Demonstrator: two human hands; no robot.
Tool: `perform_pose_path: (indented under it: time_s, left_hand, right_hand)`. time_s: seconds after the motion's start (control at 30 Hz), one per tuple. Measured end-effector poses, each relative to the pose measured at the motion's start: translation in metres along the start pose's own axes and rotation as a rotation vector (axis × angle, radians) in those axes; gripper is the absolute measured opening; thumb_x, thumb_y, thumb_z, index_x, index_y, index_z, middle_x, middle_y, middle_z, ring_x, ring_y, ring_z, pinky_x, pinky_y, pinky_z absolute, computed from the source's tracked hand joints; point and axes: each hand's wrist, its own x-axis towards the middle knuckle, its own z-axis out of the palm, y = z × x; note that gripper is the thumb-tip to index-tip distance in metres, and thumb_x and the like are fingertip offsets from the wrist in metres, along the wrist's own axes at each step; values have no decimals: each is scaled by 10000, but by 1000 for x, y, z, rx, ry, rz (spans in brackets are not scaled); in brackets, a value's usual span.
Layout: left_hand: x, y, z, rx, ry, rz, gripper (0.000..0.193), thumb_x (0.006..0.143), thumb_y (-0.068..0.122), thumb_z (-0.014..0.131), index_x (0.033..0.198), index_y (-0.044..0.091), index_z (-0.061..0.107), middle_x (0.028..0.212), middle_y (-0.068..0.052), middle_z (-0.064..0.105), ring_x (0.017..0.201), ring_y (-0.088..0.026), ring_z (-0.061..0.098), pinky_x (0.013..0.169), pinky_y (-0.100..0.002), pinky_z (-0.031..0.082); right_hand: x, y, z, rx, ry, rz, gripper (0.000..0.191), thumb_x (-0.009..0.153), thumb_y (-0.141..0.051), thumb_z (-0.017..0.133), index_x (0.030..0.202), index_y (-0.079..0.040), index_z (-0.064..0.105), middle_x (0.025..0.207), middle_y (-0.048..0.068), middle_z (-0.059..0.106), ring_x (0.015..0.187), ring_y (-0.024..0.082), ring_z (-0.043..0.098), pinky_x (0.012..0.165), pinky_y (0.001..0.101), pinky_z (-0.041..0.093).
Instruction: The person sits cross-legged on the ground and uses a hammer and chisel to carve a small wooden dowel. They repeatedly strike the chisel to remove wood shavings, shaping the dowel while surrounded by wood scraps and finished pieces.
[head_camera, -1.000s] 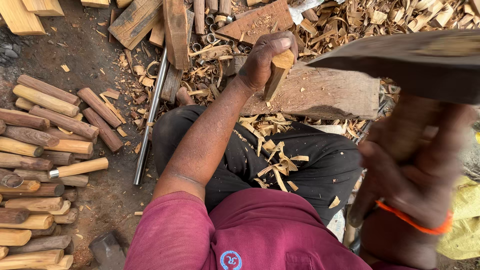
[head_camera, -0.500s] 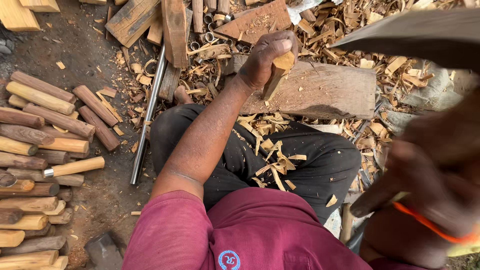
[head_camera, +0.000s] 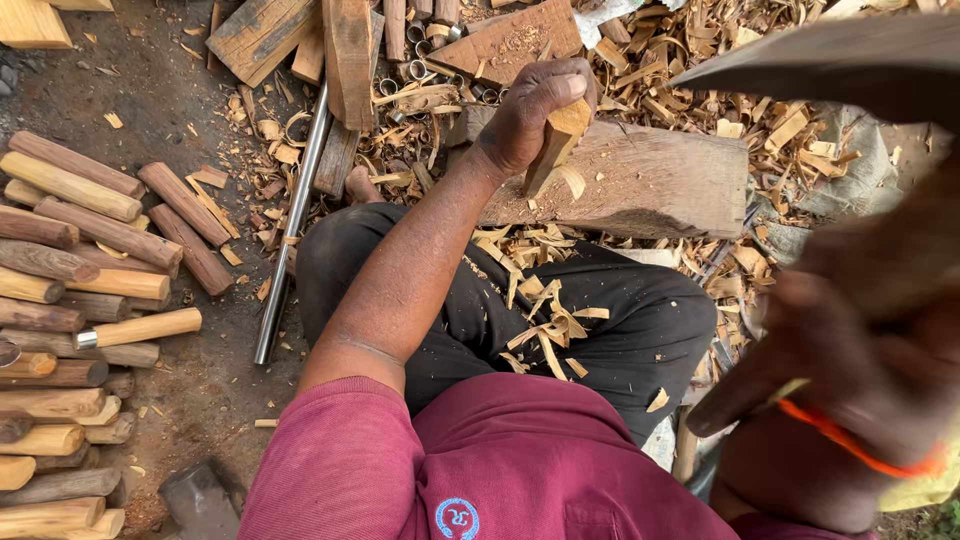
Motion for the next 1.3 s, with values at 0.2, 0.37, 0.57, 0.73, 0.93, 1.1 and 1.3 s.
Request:
perform_pose_path:
  time_s: [0.2,0.37,0.57,0.73,0.93,1.1,1.3]
  left_hand:
    - [7,-7,1,-73,71,34,313,971,384,574,818,114,609,760,-54,573,678,-162,564,626,-344,517]
    - [3,-5,-5,21,64,-39,337,939,436,566,843,119,629,757,-46,583,685,-152,620,614,-345,556]
    - [4,0,-2,28,35,20,382,988,456,556,838,108,603,753,-53,573,666,-156,587,611,-342,542]
    - [5,3,0,-35,62,60,380,977,445,557,854,92,626,763,-63,610,683,-168,616,613,-338,557]
    - [2,5,-3,-12,45,18,400,978,435,564,890,54,650,764,-62,591,667,-168,600,611,-353,558]
    - [3,1,-7,71,54,80,408,1015,437,544,892,59,638,802,-68,591,710,-173,582,689,-340,532]
    - [8,-8,-10,25,60,106,385,990,467,527,847,118,605,774,-64,591,696,-185,590,671,-360,560]
  right_hand:
    - [30,49,56,-267,-397,98,831,917,149,641,1610,-127,273,1140,144,646,667,120,572,549,293,482]
    - [8,34,17,-99,-215,143,847,925,181,639,1611,-151,269,1135,172,645,660,135,566,557,311,475]
    - [3,30,13,-47,-136,20,768,951,164,642,1574,-159,328,1026,115,621,645,122,531,574,290,479]
    - [19,61,43,-267,-433,160,907,899,157,666,1666,-84,245,1319,178,655,791,109,601,648,259,530]
    - [9,-5,21,-3,-128,40,880,1026,210,614,1681,-194,187,1511,130,503,686,96,526,601,262,451]
    - [26,24,62,-273,-379,-115,931,878,208,579,1637,-124,154,1643,233,397,1126,285,439,919,410,404]
    - [9,57,54,-174,-430,-16,943,852,258,582,1645,-58,180,1696,258,282,1587,311,295,1261,411,315]
